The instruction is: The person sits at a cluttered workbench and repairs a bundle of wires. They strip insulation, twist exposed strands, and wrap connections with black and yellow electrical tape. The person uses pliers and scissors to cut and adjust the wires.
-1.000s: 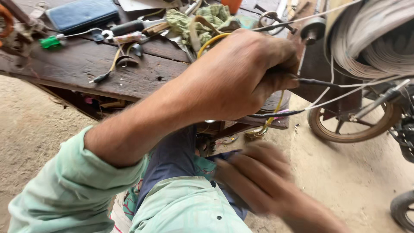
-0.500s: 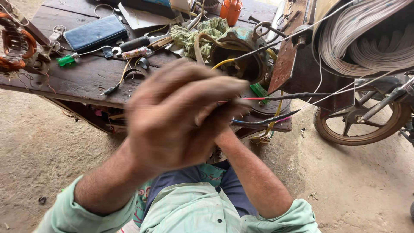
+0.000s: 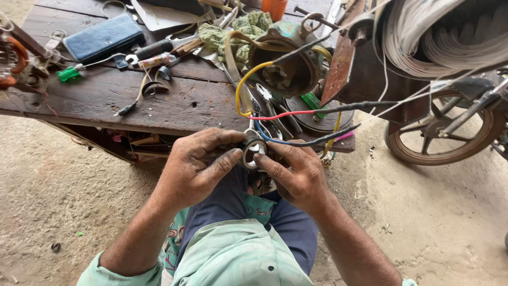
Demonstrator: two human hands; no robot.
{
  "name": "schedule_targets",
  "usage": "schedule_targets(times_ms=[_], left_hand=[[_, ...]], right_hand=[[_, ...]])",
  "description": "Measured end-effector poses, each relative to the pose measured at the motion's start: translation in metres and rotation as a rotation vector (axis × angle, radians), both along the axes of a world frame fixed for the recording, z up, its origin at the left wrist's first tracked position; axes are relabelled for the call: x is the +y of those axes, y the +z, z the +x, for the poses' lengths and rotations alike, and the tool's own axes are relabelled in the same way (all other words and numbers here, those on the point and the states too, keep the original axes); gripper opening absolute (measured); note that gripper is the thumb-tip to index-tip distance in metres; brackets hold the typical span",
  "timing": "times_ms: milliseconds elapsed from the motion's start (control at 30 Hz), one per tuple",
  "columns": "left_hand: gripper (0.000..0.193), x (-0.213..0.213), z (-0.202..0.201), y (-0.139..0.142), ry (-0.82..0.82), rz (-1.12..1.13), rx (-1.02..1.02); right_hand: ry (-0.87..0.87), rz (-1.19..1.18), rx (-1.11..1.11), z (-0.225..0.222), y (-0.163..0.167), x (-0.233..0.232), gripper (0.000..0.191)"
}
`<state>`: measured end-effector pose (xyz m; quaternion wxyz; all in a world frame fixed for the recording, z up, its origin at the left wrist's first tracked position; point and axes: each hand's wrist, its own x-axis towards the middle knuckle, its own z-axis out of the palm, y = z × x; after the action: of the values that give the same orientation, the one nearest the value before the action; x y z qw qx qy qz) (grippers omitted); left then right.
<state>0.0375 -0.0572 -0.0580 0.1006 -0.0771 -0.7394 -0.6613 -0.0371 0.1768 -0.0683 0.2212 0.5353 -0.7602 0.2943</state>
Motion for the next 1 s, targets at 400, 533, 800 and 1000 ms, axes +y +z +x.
schedule_targets(times_ms=[400, 533, 800, 1000], left_hand=[[0.014, 0.016, -0.003, 0.0, -0.004, -0.249, 0.136], [0.019, 0.012, -0.006, 0.028, -0.36, 0.271, -0.204], [0.033, 0.027, -0.003, 0.117, 0.051, -0.429, 0.554], [0.057, 0.047, -0.027, 0.129, -0.018, -0.499, 0.244]], right_hand=[[0.186, -0.054, -0.275, 0.006, 0.005, 0.018, 0.037], [0.169, -0.074, -0.304, 0.026, 0.031, 0.023, 0.044], [0.12, -0.398, -0.468, 0.032, 0.075, 0.037, 0.027], [0.023, -0.372, -0.738, 0.011, 0.072, 0.035, 0.024]])
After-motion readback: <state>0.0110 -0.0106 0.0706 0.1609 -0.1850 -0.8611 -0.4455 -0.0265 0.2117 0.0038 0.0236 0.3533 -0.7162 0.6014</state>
